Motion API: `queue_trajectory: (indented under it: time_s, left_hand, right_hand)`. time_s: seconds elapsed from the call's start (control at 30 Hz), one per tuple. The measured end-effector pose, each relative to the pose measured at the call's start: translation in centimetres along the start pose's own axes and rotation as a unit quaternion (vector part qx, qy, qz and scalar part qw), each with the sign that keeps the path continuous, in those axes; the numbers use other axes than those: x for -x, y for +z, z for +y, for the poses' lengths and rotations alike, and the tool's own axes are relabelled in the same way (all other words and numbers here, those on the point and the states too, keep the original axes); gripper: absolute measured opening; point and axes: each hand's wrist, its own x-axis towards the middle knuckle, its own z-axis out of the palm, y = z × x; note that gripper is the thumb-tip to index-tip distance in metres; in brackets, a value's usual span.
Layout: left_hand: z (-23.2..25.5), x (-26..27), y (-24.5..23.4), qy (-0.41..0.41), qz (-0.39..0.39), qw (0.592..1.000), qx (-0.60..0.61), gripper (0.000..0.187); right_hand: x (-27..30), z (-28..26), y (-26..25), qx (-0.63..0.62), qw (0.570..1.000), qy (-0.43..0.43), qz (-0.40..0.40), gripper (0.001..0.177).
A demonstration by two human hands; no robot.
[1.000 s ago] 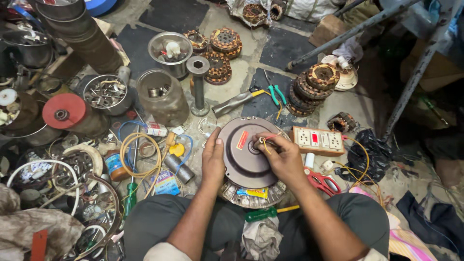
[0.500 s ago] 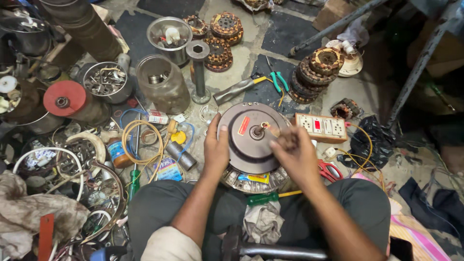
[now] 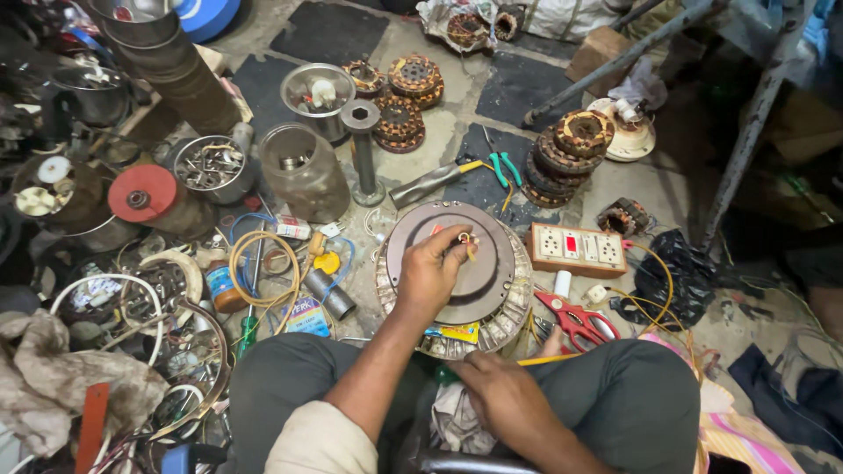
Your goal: The person disassembles a ceiling fan motor casing using a screwdriver to remove screws and a hammer with a metal rod to separate the metal components.
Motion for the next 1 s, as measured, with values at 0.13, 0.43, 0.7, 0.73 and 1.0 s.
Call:
queue_trajectory:
  time_s: [0.13, 0.43, 0.7, 0.73, 1.0]
  left_hand:
    - [0.0, 0.4, 0.5, 0.021, 0.027, 0.999, -0.022, 0.021]
    - [2.0, -2.5, -0.7, -0.009, 0.014, 0.910, -0.415, 0.093]
    - [1.6, -4.5, -1.5, -0.149, -0.152, 0.889, -0.406, 0.105]
    - [1.3, -5.2, -1.9, -0.133, -0.186, 0.888, -0.399, 0.108]
    - [3.2, -4.8, -1.3, -0.158, -0.182, 0.861, -0.448, 0.113]
  right_hand:
    - [-0.8, -0.7, 0.9, 0.025, 0.999, 0.027, -0.012, 0.045]
    - [0.0, -0.5, 2.5, 0.077, 0.996, -0.031, -0.011, 0.028]
    - [0.6, -1.1, 3.2, 0.095, 0.987, -0.005, -0.126, 0.027]
    - [0.7, -1.4, 2.6, 0.090, 0.992, -0.016, -0.092, 0.029]
    - [2.4, -2.0, -9.1, 0.054, 0.952, 0.030, 0.299, 0.037]
